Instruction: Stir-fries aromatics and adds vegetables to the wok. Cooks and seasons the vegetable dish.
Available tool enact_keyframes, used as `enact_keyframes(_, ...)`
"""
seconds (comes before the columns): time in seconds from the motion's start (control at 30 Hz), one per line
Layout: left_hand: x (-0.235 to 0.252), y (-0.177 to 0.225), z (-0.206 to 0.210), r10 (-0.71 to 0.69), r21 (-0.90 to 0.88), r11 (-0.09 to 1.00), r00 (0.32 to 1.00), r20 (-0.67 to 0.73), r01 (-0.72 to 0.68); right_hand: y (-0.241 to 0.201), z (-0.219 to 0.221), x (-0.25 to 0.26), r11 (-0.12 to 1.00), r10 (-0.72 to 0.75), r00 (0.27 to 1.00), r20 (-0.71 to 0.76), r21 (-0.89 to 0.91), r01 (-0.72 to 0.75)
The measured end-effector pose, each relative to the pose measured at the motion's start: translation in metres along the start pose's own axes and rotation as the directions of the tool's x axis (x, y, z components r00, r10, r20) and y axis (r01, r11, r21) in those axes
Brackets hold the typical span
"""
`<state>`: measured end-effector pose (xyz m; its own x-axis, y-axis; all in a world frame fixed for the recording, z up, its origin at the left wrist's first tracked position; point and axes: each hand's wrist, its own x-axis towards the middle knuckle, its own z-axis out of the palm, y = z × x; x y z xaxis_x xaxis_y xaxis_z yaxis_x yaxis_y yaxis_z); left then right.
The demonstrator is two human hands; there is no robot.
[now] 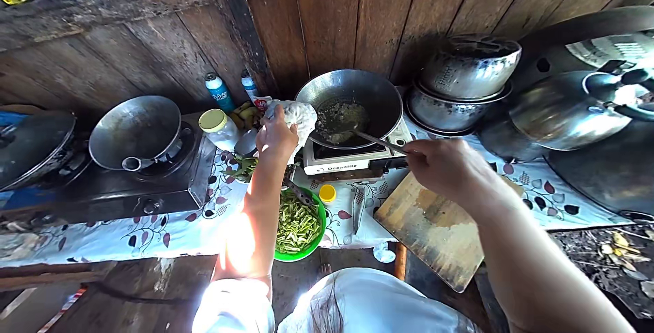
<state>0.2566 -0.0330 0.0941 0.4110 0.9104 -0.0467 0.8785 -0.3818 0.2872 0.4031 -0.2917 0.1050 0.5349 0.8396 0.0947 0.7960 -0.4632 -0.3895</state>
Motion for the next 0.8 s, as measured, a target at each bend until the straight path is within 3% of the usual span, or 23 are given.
enact_keyframes(0.1, 0.001, 0.000, 0.001, -0.002, 0.002, 1.000, 1.000, -0.008, 0.002, -0.004, -0.015, -0.028, 0.993, -0.056, 0.995, -0.086, -0.111, 0.046)
enact_keyframes(0.17, 0.002, 0.000, 0.002, -0.013, -0.003, 1.000, 1.000, -0.011, 0.013, -0.015, -0.011, -0.023, 0.992, 0.032, 0.999, -0.022, -0.125, -0.034)
enact_keyframes(0.27, 0.001, 0.002, 0.002, -0.020, 0.010, 1.000, 1.000, -0.012, 0.020, -0.027, 0.012, 0.016, 0.980, 0.181, 0.978, 0.100, -0.106, -0.171)
enact_keyframes(0.43, 0.001, 0.001, 0.001, -0.021, 0.019, 1.000, 1.000, -0.014, 0.022, -0.028, 0.048, 0.069, 0.967, 0.255, 0.962, 0.096, -0.012, -0.255)
enact_keyframes(0.57, 0.002, 0.003, 0.001, -0.029, 0.017, 0.999, 1.000, -0.004, 0.029, -0.024, 0.047, 0.056, 0.982, 0.182, 0.978, 0.101, 0.021, -0.185)
enact_keyframes(0.8, 0.001, 0.002, 0.000, -0.030, 0.002, 1.000, 1.000, -0.001, 0.030, -0.029, -0.007, -0.021, 0.997, -0.015, 0.999, 0.032, -0.081, 0.017)
